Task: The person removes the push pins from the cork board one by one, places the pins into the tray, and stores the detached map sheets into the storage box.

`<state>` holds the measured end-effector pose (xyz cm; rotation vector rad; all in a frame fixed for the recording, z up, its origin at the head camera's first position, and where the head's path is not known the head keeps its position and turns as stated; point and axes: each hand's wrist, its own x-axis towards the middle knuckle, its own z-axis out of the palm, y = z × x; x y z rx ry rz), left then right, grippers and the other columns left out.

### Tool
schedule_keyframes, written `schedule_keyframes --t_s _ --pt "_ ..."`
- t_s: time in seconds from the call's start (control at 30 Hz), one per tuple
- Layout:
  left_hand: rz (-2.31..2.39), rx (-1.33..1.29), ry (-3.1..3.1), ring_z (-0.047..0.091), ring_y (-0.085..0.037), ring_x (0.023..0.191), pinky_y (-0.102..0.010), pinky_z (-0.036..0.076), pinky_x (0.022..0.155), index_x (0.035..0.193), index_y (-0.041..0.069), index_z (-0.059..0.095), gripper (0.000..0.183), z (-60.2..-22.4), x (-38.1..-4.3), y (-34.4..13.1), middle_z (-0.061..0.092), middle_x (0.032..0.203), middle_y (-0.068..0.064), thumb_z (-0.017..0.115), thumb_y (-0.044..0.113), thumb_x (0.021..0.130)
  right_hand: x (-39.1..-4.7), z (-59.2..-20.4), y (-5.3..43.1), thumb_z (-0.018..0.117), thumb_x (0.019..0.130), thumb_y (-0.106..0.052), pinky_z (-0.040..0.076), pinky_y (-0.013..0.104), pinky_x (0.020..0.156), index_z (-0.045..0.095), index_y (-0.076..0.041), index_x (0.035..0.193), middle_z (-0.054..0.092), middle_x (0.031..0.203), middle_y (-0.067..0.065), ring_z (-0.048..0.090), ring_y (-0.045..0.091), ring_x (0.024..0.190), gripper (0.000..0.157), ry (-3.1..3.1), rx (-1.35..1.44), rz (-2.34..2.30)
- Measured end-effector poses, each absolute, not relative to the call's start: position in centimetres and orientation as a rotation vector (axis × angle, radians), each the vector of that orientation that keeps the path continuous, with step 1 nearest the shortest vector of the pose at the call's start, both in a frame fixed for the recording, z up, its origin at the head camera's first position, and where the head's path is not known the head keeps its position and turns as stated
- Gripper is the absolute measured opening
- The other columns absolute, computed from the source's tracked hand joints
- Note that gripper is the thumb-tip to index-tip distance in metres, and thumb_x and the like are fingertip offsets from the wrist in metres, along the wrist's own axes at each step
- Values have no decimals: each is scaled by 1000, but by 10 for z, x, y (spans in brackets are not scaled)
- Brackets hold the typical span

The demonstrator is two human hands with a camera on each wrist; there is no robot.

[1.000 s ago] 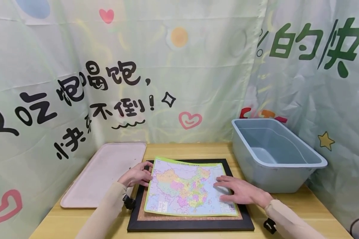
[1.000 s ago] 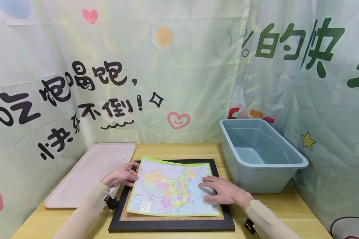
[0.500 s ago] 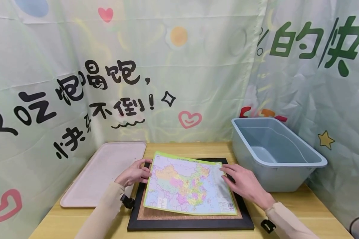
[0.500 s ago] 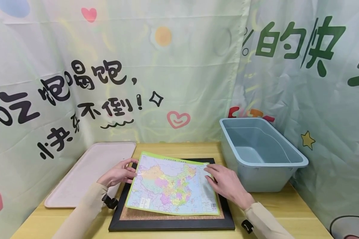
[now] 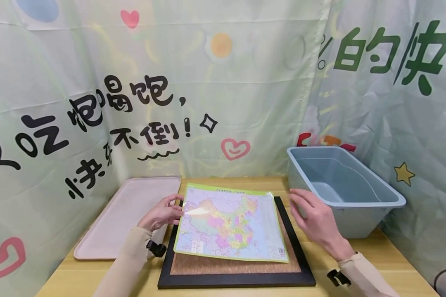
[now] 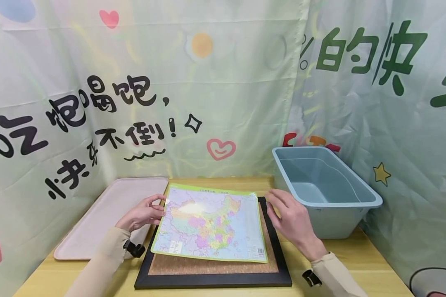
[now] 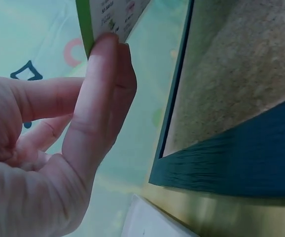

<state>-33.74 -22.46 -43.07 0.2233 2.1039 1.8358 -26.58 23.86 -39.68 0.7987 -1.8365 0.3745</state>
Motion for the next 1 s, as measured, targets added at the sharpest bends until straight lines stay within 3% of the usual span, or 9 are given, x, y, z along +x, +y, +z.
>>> schedule_keyframes --t_s 0.2,0.3,0.53,0.77,1.0 --pt "1903 158 2120 66 -17 69 -30 56 59 133 6 41 51 -429 -341 -223 61 84 -7 59 -10 88 -267 -393 254 57 91 -22 37 18 102 74 -4 106 69 110 14 63 34 100 29 -1782 643 419" --pt "1932 118 2124 64 -14 66 -28 54 57 133 7 41 50 -430 -342 -222 59 81 -5 58 -9 89 -266 -396 264 61 87 -21 39 22 101 75 -4 104 70 107 13 63 35 97 27 -1778 537 440" --pt "2056 56 2123 66 -14 66 -27 53 56 134 9 41 49 -430 -349 -216 63 80 -3 56 -9 91 -262 -401 282 71 82 -22 45 45 91 76 -6 104 72 105 12 64 35 98 28 -1832 331 484" --pt "2161 -13 2119 71 -19 75 -34 57 64 136 12 41 48 -423 -352 -205 67 90 -7 53 -8 94 -259 -407 288 66 87 -35 30 49 114 77 -3 93 73 96 18 62 39 95 35 -1825 339 489" --pt "2314 -40 2034 70 -16 70 -28 56 61 136 11 42 50 -415 -360 -191 65 86 -5 54 -11 93 -255 -409 289 65 89 -36 29 48 114 77 -3 91 73 87 16 62 36 88 35 -1813 333 487"
